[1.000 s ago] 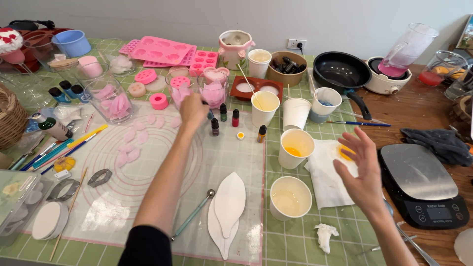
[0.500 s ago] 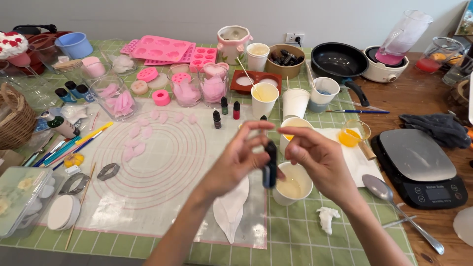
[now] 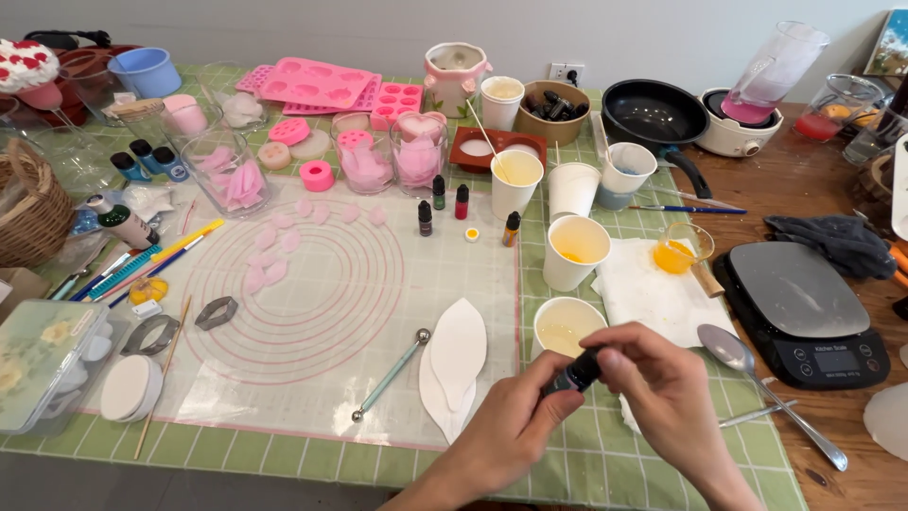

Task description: Mixing fragrance and dye into liquid wax and pouring it into cups for candle making.

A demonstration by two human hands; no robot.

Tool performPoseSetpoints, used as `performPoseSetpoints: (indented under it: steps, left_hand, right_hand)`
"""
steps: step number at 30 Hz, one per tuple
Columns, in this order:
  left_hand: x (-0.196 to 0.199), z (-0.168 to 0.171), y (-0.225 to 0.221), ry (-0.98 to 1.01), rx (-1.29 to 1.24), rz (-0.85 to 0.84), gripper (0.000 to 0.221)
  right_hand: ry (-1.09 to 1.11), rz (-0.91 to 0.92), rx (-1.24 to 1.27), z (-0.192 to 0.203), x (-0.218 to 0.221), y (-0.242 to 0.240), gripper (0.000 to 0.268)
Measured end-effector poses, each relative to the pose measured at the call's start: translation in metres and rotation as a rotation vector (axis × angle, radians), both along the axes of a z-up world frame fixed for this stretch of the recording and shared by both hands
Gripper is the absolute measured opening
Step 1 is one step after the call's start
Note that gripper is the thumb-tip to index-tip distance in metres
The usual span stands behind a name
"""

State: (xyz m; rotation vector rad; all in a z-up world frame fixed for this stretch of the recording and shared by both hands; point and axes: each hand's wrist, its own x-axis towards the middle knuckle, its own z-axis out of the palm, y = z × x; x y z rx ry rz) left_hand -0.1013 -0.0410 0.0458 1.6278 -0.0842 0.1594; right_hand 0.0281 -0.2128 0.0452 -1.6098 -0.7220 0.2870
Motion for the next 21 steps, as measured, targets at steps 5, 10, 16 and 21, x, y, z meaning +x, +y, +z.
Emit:
performPoseSetpoints:
  steps: [5, 10, 16, 21]
  left_hand:
    - [-0.009, 0.000, -0.008, -0.144, 0.212, 0.198, 0.028]
    - [-0.015, -0.010, -0.010, -0.150, 0.223, 0.241, 0.026]
    - [-0.016, -0.038, -0.006, 0.013, -0.060, -0.008, 0.029]
    - [-0.011, -0.039, 0.003, 0.037, -0.354, -0.190, 0.035]
  right_hand:
    - [-0.270, -0.041, -0.157, 0.018, -0.023, 0.003, 0.021]
    - [-0.329, -0.034, -0.211, 0.025, -0.031, 0.010, 0.017]
    - [-0.356, 0.187, -0.263, 0.028, -0.023, -0.005, 0.015]
    - [-0.435, 0.533, -0.120, 0.061, -0.023, -0.016, 0.026]
